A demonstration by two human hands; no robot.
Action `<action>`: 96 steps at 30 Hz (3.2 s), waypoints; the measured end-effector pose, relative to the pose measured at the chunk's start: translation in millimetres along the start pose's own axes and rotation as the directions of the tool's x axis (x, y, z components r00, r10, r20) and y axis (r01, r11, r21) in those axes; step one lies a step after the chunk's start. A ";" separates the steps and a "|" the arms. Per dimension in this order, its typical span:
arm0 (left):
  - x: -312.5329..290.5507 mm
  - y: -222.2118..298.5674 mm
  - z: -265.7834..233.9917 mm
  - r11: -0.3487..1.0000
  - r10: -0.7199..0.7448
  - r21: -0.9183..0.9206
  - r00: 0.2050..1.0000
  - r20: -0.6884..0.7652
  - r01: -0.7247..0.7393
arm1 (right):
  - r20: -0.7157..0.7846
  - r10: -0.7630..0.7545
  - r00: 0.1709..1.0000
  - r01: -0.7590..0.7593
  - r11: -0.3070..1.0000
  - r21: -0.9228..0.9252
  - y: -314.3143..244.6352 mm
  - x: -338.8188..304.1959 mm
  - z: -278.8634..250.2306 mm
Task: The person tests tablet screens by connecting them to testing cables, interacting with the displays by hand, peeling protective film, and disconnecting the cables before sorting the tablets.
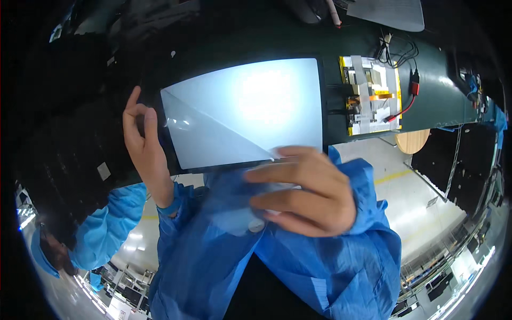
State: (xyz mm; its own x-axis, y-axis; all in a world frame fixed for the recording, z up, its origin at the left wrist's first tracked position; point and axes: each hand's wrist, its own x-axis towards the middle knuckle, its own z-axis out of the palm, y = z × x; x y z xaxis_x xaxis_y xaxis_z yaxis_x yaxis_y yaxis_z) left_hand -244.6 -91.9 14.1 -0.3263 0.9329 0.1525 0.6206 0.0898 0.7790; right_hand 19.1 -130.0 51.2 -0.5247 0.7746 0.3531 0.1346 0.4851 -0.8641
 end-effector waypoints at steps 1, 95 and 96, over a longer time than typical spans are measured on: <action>0.7 3.9 -2.3 0.999 0.045 0.000 0.999 0.006 -0.045 | -0.045 -0.016 0.999 0.012 0.996 -0.094 -4.0 -2.3 -11.6; -16.9 -44.3 -26.8 0.944 0.328 -0.077 0.939 0.104 -0.321 | 0.465 0.447 0.765 -0.319 0.889 -0.329 17.3 85.6 -42.7; -20.7 -41.2 -21.5 0.937 0.328 -0.128 0.944 0.010 -0.324 | 0.503 0.463 0.730 -0.417 0.885 -0.208 15.4 90.5 -38.8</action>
State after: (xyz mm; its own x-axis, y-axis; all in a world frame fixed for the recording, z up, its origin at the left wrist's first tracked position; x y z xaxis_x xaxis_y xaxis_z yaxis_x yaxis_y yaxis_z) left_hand -278.8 -122.4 -8.1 -0.0970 0.9142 0.3935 0.5959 -0.2634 0.7586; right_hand 6.3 -36.7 83.8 -0.7436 0.5857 -0.3225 0.5128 0.1902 -0.8371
